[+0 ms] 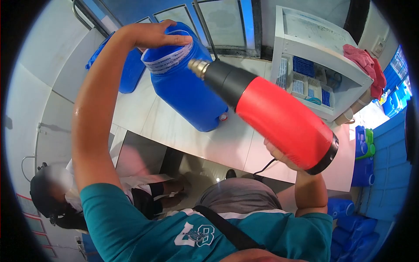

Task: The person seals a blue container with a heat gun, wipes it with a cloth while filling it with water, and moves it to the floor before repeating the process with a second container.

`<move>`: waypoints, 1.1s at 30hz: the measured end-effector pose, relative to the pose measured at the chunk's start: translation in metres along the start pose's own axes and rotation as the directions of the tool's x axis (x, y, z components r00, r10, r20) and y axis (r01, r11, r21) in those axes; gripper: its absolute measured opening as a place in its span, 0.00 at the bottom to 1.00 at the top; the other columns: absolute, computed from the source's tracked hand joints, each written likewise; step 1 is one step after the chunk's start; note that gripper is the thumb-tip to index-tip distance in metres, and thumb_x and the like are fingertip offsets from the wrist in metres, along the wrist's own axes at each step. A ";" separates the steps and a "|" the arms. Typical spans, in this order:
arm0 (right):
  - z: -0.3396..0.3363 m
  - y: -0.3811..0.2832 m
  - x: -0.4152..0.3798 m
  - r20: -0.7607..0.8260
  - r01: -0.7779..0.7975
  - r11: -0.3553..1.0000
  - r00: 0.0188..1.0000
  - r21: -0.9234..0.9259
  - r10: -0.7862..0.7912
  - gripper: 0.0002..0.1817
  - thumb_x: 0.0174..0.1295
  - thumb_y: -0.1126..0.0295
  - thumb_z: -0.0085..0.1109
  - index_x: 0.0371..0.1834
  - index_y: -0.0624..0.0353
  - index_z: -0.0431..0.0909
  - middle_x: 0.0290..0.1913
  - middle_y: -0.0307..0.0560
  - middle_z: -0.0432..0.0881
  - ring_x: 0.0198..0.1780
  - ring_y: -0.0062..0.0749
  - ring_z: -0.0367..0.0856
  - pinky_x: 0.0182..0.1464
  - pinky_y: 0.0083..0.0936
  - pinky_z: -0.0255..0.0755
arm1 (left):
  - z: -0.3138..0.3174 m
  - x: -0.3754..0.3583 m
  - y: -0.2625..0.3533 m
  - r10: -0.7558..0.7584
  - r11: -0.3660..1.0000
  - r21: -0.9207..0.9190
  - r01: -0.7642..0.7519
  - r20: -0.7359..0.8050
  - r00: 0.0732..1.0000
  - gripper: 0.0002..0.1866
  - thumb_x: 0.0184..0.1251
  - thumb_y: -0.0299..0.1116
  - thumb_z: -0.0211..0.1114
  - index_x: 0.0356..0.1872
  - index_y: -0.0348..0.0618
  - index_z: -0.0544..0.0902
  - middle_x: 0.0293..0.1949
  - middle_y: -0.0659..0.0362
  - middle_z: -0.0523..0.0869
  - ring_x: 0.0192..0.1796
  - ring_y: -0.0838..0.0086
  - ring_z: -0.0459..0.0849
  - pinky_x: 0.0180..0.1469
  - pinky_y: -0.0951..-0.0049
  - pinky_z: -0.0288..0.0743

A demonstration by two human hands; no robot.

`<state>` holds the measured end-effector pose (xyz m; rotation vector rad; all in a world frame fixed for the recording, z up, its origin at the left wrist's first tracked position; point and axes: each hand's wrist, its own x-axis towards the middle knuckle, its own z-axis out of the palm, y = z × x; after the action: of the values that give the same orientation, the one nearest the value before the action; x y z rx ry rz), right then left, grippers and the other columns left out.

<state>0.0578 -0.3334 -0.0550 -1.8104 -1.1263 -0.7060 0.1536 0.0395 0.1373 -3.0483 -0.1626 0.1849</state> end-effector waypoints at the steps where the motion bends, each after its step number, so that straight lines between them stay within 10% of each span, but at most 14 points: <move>1: 0.004 0.003 -0.004 -0.001 0.000 1.000 1.000 -0.002 0.000 0.28 0.53 0.71 0.76 0.60 0.59 0.81 0.51 0.47 0.87 0.51 0.42 0.87 0.56 0.32 0.78 | -0.002 0.000 -0.002 0.003 1.000 0.000 -0.003 -0.001 1.000 0.58 0.56 0.78 0.60 0.80 0.48 0.58 0.67 0.38 0.75 0.72 0.45 0.72 0.75 0.50 0.63; 4: 0.008 0.003 -0.015 -0.075 0.108 0.924 0.987 -0.367 -0.145 0.27 0.53 0.73 0.76 0.59 0.59 0.81 0.50 0.46 0.87 0.50 0.38 0.87 0.55 0.30 0.79 | -0.007 0.003 -0.013 0.079 0.994 -0.074 -0.079 -0.004 0.997 0.56 0.57 0.76 0.62 0.80 0.50 0.58 0.67 0.38 0.75 0.72 0.45 0.71 0.75 0.50 0.63; 6: -0.001 -0.005 -0.011 0.147 -0.344 0.925 0.935 0.158 0.323 0.27 0.53 0.72 0.76 0.59 0.57 0.82 0.49 0.45 0.88 0.50 0.39 0.87 0.57 0.32 0.78 | -0.010 0.005 -0.015 0.267 0.944 -0.187 -0.271 -0.045 0.963 0.56 0.56 0.74 0.64 0.79 0.51 0.59 0.68 0.39 0.74 0.74 0.46 0.70 0.76 0.51 0.63; 10: 0.008 0.001 -0.021 -0.009 -0.087 0.996 0.996 -0.018 0.086 0.25 0.53 0.72 0.76 0.57 0.56 0.83 0.49 0.45 0.87 0.50 0.40 0.86 0.57 0.32 0.77 | -0.015 -0.002 -0.011 0.343 0.935 -0.116 -0.334 0.064 0.937 0.56 0.55 0.73 0.65 0.79 0.52 0.60 0.70 0.38 0.72 0.74 0.47 0.69 0.76 0.51 0.63; 12: 0.010 0.000 -0.019 -0.008 0.009 0.892 1.000 -0.452 -0.014 0.25 0.53 0.72 0.76 0.56 0.57 0.83 0.48 0.44 0.88 0.50 0.40 0.86 0.57 0.32 0.78 | -0.009 0.000 -0.002 0.174 0.984 -0.049 -0.170 0.088 0.981 0.58 0.52 0.76 0.66 0.79 0.51 0.60 0.72 0.37 0.70 0.74 0.45 0.69 0.76 0.49 0.63; 16: -0.005 -0.014 0.002 0.080 -0.073 0.993 0.994 -0.095 0.081 0.25 0.52 0.70 0.77 0.56 0.56 0.84 0.49 0.44 0.88 0.51 0.41 0.86 0.57 0.34 0.77 | -0.009 -0.001 0.005 -0.127 0.986 -0.090 0.137 0.107 0.986 0.61 0.49 0.80 0.65 0.79 0.51 0.60 0.73 0.36 0.68 0.73 0.43 0.70 0.75 0.47 0.63; 22: 0.008 -0.010 -0.011 -0.100 0.000 0.928 0.994 -0.374 -0.040 0.23 0.53 0.67 0.76 0.54 0.54 0.85 0.50 0.44 0.87 0.53 0.42 0.85 0.58 0.38 0.77 | -0.014 0.005 -0.016 0.132 0.988 -0.078 -0.134 -0.024 0.991 0.59 0.52 0.79 0.63 0.79 0.52 0.60 0.72 0.38 0.70 0.74 0.43 0.70 0.76 0.47 0.63; 24: -0.011 -0.018 0.003 0.156 0.001 0.963 0.987 -0.269 0.043 0.28 0.52 0.65 0.77 0.59 0.53 0.83 0.55 0.45 0.85 0.57 0.43 0.83 0.61 0.38 0.75 | -0.018 0.004 -0.018 0.266 0.958 -0.112 -0.265 -0.011 0.964 0.56 0.54 0.76 0.64 0.79 0.53 0.60 0.72 0.40 0.70 0.74 0.43 0.69 0.75 0.47 0.63; 28: -0.011 -0.014 0.002 0.159 -0.001 0.960 0.986 -0.281 0.048 0.29 0.52 0.65 0.77 0.60 0.53 0.82 0.56 0.45 0.85 0.58 0.44 0.83 0.61 0.38 0.75 | -0.017 -0.003 -0.010 0.324 0.946 -0.007 -0.324 0.075 0.943 0.55 0.54 0.74 0.66 0.79 0.54 0.60 0.72 0.39 0.69 0.74 0.43 0.68 0.75 0.47 0.65; 33: -0.010 -0.009 -0.008 0.160 -0.016 0.956 0.985 -0.292 0.065 0.30 0.52 0.64 0.77 0.61 0.52 0.82 0.58 0.45 0.85 0.59 0.44 0.82 0.62 0.38 0.74 | -0.016 -0.011 0.013 -0.177 0.976 -0.094 0.195 0.172 0.969 0.57 0.52 0.78 0.65 0.79 0.55 0.61 0.72 0.39 0.69 0.74 0.45 0.69 0.72 0.47 0.68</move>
<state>0.0456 -0.3434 -0.0532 -2.1698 -1.1358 -0.7357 0.1458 0.0245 0.1531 -3.0998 -0.4845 0.4258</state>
